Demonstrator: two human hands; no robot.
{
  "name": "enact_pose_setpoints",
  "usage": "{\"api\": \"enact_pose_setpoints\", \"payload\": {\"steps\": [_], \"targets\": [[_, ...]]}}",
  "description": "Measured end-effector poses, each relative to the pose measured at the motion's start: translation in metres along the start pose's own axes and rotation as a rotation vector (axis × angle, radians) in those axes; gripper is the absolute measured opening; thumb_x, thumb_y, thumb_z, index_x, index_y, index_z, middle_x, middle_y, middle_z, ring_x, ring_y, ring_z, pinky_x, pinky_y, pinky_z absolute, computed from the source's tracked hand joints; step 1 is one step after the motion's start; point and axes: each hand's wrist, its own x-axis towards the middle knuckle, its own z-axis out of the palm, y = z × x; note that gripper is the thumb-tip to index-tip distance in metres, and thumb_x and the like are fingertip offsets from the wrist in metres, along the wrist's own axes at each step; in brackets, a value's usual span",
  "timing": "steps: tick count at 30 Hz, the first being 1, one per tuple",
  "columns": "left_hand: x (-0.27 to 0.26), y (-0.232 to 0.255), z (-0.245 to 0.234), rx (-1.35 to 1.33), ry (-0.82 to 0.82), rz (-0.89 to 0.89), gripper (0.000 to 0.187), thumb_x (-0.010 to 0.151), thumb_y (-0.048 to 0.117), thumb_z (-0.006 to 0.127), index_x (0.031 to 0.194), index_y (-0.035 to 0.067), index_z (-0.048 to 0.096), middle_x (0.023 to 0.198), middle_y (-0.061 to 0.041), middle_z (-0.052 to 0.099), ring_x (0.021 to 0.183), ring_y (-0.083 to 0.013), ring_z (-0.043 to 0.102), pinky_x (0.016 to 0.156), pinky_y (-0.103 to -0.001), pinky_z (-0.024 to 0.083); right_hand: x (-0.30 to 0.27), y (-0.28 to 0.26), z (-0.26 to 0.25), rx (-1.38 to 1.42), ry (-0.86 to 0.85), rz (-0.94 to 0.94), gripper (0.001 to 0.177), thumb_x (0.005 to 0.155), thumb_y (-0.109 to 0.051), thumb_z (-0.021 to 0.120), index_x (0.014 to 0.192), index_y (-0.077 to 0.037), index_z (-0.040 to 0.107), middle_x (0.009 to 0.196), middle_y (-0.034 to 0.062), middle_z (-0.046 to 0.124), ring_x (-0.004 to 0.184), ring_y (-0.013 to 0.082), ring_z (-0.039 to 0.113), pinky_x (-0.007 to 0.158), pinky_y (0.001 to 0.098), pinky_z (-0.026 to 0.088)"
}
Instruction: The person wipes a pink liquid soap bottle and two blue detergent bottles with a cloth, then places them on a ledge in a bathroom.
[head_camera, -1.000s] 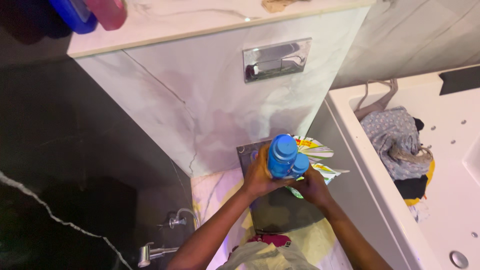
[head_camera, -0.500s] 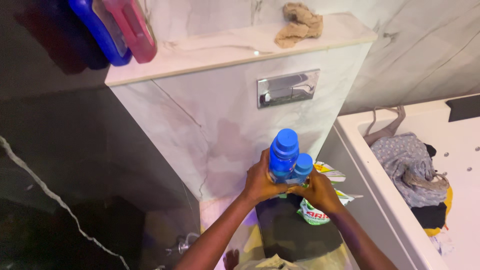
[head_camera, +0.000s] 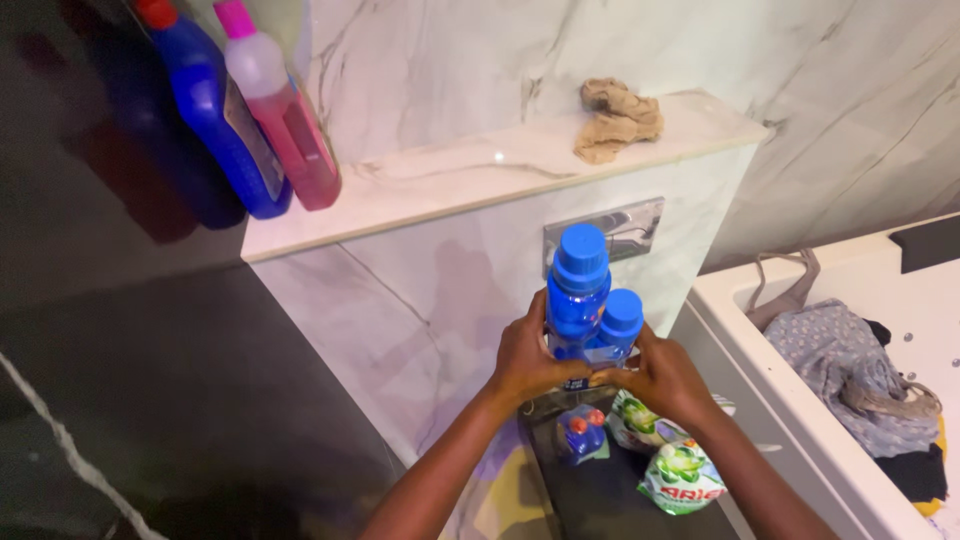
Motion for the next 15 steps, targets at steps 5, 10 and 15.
{"api": "enact_pose_setpoints", "payload": {"steps": [5,10,15], "targets": [[0.036,0.001,-0.038,-0.024,-0.009,0.065,0.098,0.056,0.028,0.092,0.143,0.011,0.048,0.117,-0.011,0.077,0.108,-0.0269,0.077,0.092,-0.038,0.059,0.034,-0.035,-0.007,-0.037,0.053,-0.029,0.077,0.064,-0.037,0.091,0.124,-0.003,0.056,0.089,0.0192,0.078,0.076,0.0333,0.078,0.067,0.0436,0.059],[0.075,0.009,-0.073,0.012,-0.006,0.113,0.102,0.054,0.030,0.092,0.144,0.012,0.048,0.117,-0.011,0.077,0.107,-0.0271,0.076,0.092,-0.039,0.059,0.065,-0.071,-0.016,-0.097,0.122,-0.041,0.079,0.064,-0.039,0.092,0.125,-0.003,0.057,0.091,0.0198,0.078,0.079,0.0335,0.078,0.068,0.0439,0.059],[0.115,0.014,-0.101,0.029,0.039,0.151,0.103,0.050,0.029,0.092,0.142,0.012,0.050,0.121,-0.012,0.075,0.111,-0.0303,0.074,0.094,-0.041,0.058,0.097,-0.106,-0.028,-0.060,0.149,0.002,0.074,0.068,-0.035,0.091,0.124,-0.003,0.057,0.095,0.0185,0.079,0.082,0.0302,0.080,0.070,0.0421,0.061]]}}
